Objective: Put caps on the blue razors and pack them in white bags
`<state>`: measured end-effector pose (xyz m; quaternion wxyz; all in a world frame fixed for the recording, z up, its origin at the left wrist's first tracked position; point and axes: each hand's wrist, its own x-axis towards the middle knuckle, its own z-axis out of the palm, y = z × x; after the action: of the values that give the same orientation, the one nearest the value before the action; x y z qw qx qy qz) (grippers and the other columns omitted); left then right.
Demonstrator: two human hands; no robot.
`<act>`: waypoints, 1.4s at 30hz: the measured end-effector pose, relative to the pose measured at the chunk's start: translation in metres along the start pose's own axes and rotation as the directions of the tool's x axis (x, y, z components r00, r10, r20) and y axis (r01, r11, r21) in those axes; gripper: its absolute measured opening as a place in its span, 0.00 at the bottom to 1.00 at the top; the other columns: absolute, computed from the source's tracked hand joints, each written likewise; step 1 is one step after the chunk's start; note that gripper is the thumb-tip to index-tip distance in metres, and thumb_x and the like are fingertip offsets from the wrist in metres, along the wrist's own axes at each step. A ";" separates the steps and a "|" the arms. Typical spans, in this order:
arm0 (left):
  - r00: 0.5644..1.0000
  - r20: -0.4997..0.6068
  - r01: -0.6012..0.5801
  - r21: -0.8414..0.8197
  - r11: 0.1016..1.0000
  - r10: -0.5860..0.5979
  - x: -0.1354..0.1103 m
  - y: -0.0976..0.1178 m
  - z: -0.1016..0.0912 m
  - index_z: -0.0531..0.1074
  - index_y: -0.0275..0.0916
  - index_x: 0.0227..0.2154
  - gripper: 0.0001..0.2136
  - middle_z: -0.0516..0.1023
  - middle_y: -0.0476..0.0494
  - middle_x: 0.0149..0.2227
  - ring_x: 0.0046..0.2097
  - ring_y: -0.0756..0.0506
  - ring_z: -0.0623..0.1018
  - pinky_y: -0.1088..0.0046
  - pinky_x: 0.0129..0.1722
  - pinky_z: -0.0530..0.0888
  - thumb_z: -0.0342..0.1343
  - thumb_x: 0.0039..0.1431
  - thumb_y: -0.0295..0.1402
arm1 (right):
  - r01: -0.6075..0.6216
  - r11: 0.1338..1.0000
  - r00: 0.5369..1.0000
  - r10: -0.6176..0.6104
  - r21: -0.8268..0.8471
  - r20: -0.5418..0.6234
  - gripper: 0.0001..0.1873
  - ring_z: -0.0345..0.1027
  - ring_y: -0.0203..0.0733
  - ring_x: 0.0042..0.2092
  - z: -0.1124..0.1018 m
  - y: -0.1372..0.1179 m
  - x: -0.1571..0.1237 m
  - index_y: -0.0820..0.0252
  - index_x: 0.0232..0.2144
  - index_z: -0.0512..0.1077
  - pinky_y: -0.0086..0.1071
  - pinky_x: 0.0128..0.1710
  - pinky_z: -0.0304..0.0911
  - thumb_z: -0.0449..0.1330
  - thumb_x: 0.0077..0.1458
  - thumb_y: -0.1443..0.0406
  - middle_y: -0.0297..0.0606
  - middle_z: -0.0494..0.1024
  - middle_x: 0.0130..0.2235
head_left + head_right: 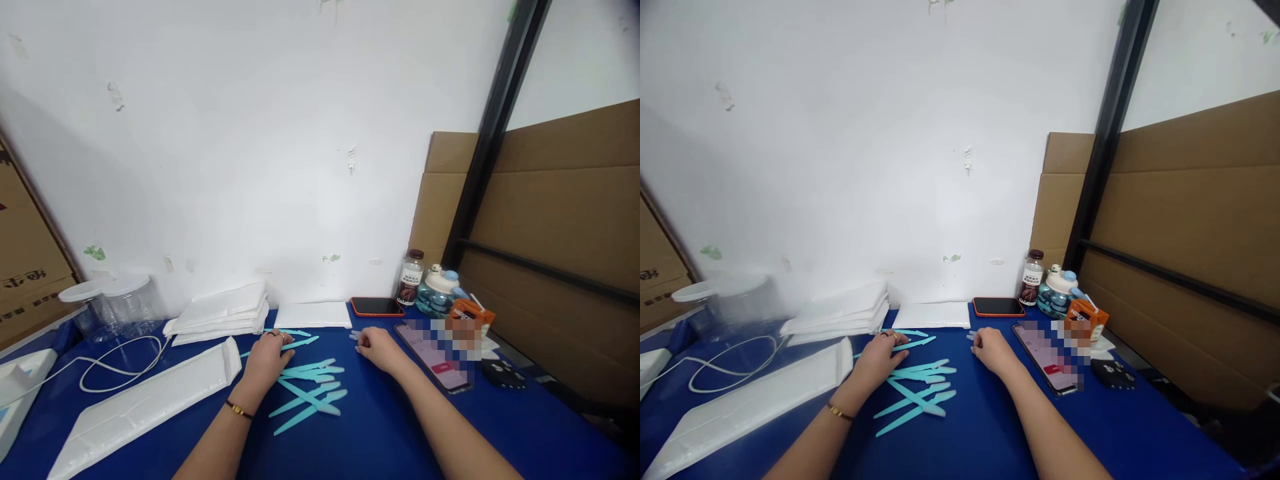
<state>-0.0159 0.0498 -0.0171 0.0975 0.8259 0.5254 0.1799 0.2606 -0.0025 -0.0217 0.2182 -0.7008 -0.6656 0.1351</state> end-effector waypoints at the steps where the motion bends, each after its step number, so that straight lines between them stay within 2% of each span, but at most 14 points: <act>1: 1.000 -0.001 -0.002 0.033 0.999 0.002 0.001 -0.001 0.002 0.72 0.42 0.38 0.09 0.74 0.45 0.41 0.44 0.45 0.71 0.72 0.42 0.64 0.54 0.52 0.33 | -0.001 1.000 1.000 0.001 -0.001 0.020 0.01 0.68 0.40 0.32 0.001 -0.002 0.000 0.61 0.23 0.70 0.27 0.28 0.56 0.59 0.45 0.69 0.38 0.75 0.28; 7: 0.999 0.043 -0.035 0.123 0.992 0.030 0.004 0.003 0.007 0.72 0.42 0.31 0.06 0.74 0.46 0.37 0.44 0.45 0.71 0.71 0.39 0.62 0.50 0.57 0.33 | 0.005 1.000 0.994 -0.007 0.018 0.111 0.06 0.67 0.40 0.33 -0.004 -0.009 -0.007 0.61 0.29 0.69 0.28 0.30 0.56 0.58 0.45 0.73 0.39 0.75 0.31; 10: 0.996 0.042 -0.086 0.170 0.982 0.080 0.004 0.006 0.006 0.72 0.40 0.30 0.10 0.74 0.45 0.35 0.42 0.45 0.71 0.69 0.39 0.61 0.46 0.60 0.33 | 0.034 0.999 0.987 -0.036 0.017 0.154 0.06 0.67 0.40 0.32 -0.005 -0.011 -0.010 0.61 0.24 0.68 0.28 0.30 0.56 0.56 0.44 0.75 0.38 0.74 0.28; 12: 0.995 0.041 -0.097 0.171 0.981 0.091 0.003 0.007 0.006 0.71 0.40 0.30 0.11 0.74 0.44 0.35 0.42 0.45 0.71 0.69 0.39 0.61 0.44 0.61 0.33 | 0.060 0.993 0.987 -0.073 0.099 0.140 0.07 0.67 0.39 0.30 -0.005 -0.011 -0.010 0.61 0.21 0.66 0.28 0.29 0.57 0.55 0.44 0.75 0.36 0.73 0.25; 13: 0.995 0.043 -0.096 0.151 0.984 0.090 0.002 0.007 0.005 0.71 0.40 0.30 0.11 0.74 0.44 0.35 0.41 0.45 0.71 0.70 0.39 0.61 0.44 0.61 0.33 | 0.058 0.979 0.989 -0.084 0.196 0.122 0.06 0.67 0.38 0.29 -0.005 -0.011 -0.010 0.60 0.21 0.65 0.28 0.29 0.57 0.55 0.45 0.74 0.35 0.72 0.24; 15: 0.995 0.053 -0.088 0.069 0.994 0.085 0.002 0.008 0.005 0.71 0.39 0.30 0.10 0.75 0.45 0.35 0.40 0.46 0.72 0.72 0.38 0.61 0.44 0.60 0.32 | 0.043 0.875 0.992 -0.096 0.483 0.084 0.02 0.68 0.37 0.27 -0.004 -0.012 -0.008 0.59 0.26 0.64 0.29 0.28 0.60 0.55 0.49 0.69 0.33 0.72 0.24; 17: 0.995 0.057 -0.080 -0.035 0.996 0.081 0.001 0.009 0.004 0.70 0.39 0.29 0.10 0.75 0.46 0.34 0.38 0.48 0.72 0.73 0.37 0.62 0.43 0.60 0.32 | 0.031 0.663 0.994 -0.102 0.748 0.048 0.08 0.70 0.38 0.29 -0.003 -0.016 -0.007 0.59 0.30 0.63 0.31 0.30 0.64 0.57 0.50 0.62 0.33 0.73 0.26; 19: 0.995 0.046 -0.086 -0.118 0.989 0.092 0.001 0.011 0.002 0.69 0.39 0.29 0.11 0.74 0.46 0.32 0.36 0.48 0.72 0.74 0.35 0.62 0.43 0.60 0.33 | 0.049 0.488 0.995 -0.098 0.871 -0.001 0.15 0.73 0.41 0.33 -0.002 -0.022 -0.007 0.59 0.31 0.63 0.33 0.33 0.66 0.62 0.47 0.57 0.34 0.73 0.29; 21: 0.994 0.032 -0.096 -0.163 0.982 0.102 0.001 0.013 0.001 0.68 0.39 0.28 0.11 0.74 0.46 0.31 0.34 0.48 0.71 0.75 0.33 0.62 0.43 0.60 0.34 | 0.067 0.427 0.996 -0.078 0.902 -0.037 0.19 0.73 0.43 0.33 -0.001 -0.028 -0.007 0.60 0.29 0.64 0.34 0.33 0.66 0.65 0.42 0.54 0.36 0.74 0.28; 26: 0.992 0.023 -0.115 -0.221 0.968 0.123 0.000 0.016 -0.001 0.68 0.39 0.27 0.11 0.72 0.47 0.28 0.32 0.48 0.70 0.75 0.32 0.61 0.43 0.59 0.35 | 0.082 0.431 0.996 -0.075 0.899 -0.055 0.22 0.73 0.42 0.30 0.004 -0.032 -0.006 0.61 0.28 0.65 0.33 0.32 0.66 0.66 0.40 0.52 0.38 0.76 0.25; 35: 0.991 0.017 -0.122 -0.285 0.951 0.132 -0.003 0.022 -0.004 0.68 0.38 0.28 0.11 0.72 0.48 0.28 0.32 0.49 0.70 0.75 0.32 0.62 0.43 0.59 0.37 | 0.089 0.440 0.993 -0.113 0.894 -0.043 0.20 0.74 0.41 0.28 0.019 -0.034 -0.005 0.62 0.27 0.67 0.31 0.29 0.66 0.67 0.40 0.54 0.34 0.75 0.23; 42: 0.979 0.105 -0.130 -0.338 0.932 0.174 -0.006 0.023 -0.006 0.69 0.38 0.26 0.12 0.71 0.49 0.26 0.29 0.49 0.68 0.75 0.30 0.62 0.44 0.57 0.38 | 0.045 0.466 0.990 -0.138 0.883 0.023 0.18 0.73 0.40 0.26 0.023 -0.039 -0.008 0.63 0.26 0.68 0.30 0.26 0.66 0.67 0.39 0.56 0.35 0.76 0.21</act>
<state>-0.0016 0.0346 -0.0045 0.2547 0.8462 0.4147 0.2169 0.2150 -0.0066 -0.0231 0.5237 -0.4453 -0.5472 0.4776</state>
